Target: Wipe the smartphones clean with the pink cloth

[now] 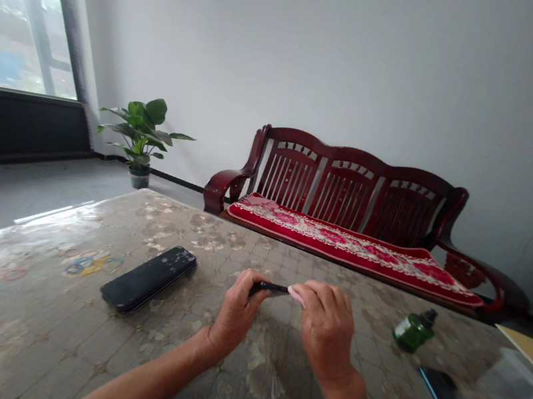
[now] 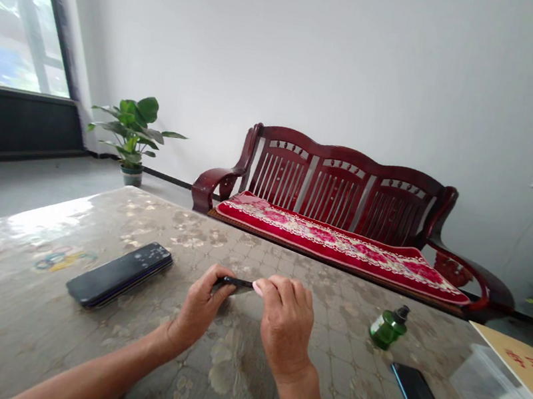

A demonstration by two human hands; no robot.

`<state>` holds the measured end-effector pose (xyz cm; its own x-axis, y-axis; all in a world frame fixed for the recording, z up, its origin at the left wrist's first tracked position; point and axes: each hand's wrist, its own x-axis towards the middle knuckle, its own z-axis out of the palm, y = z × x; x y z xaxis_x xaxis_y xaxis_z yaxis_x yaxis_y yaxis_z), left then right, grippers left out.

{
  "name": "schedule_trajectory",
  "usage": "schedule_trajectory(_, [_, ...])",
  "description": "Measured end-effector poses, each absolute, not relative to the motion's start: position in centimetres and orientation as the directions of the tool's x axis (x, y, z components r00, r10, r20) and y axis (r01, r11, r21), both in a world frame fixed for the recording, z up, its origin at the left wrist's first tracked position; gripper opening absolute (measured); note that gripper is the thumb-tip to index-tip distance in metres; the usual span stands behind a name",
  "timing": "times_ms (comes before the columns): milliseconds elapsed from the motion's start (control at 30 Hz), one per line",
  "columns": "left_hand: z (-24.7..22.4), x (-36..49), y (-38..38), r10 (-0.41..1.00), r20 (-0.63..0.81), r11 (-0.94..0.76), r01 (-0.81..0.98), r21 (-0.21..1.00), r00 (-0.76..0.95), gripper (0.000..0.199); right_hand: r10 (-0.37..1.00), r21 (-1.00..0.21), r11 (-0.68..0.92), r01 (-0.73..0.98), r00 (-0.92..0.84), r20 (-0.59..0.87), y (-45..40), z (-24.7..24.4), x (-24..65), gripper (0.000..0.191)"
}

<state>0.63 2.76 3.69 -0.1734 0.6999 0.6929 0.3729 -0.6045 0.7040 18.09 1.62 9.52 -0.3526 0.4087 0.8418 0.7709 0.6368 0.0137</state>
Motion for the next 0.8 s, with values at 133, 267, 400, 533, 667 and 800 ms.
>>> schedule_trajectory(133, [4.1,0.5,2.8,0.729,0.65,-0.565,0.347,0.748,-0.216,0.004,0.425,0.005,0.643,0.766,-0.362,0.83,1.8,9.0,17.9,0.017])
schedule_trajectory(267, [4.3,0.2,3.0,0.754,0.606,-0.52,0.333,0.787,-0.254,0.007,0.526,-0.083,0.563,0.823,-0.279,0.804,2.9,8.0,18.5,0.019])
schedule_trajectory(400, [4.5,-0.1,3.4,0.767,0.594,-0.51,0.333,0.793,-0.243,0.008,0.589,-0.234,0.566,0.791,-0.188,0.786,3.7,6.8,18.5,0.017])
schedule_trajectory(533, [4.9,-0.5,3.6,0.785,0.593,-0.518,0.335,0.787,-0.18,0.008,0.626,-0.31,0.618,0.723,-0.213,0.75,3.5,5.7,17.7,0.019])
schedule_trajectory(667, [5.2,-0.9,3.7,0.788,0.603,-0.529,0.361,0.768,-0.126,0.007,0.647,-0.378,0.647,0.662,-0.215,0.731,3.0,5.0,16.9,0.019])
schedule_trajectory(800, [5.6,-1.5,3.7,0.77,0.637,-0.564,0.433,0.703,-0.033,0.005,0.698,-0.504,0.644,0.576,-0.173,0.695,3.1,4.5,16.6,0.019])
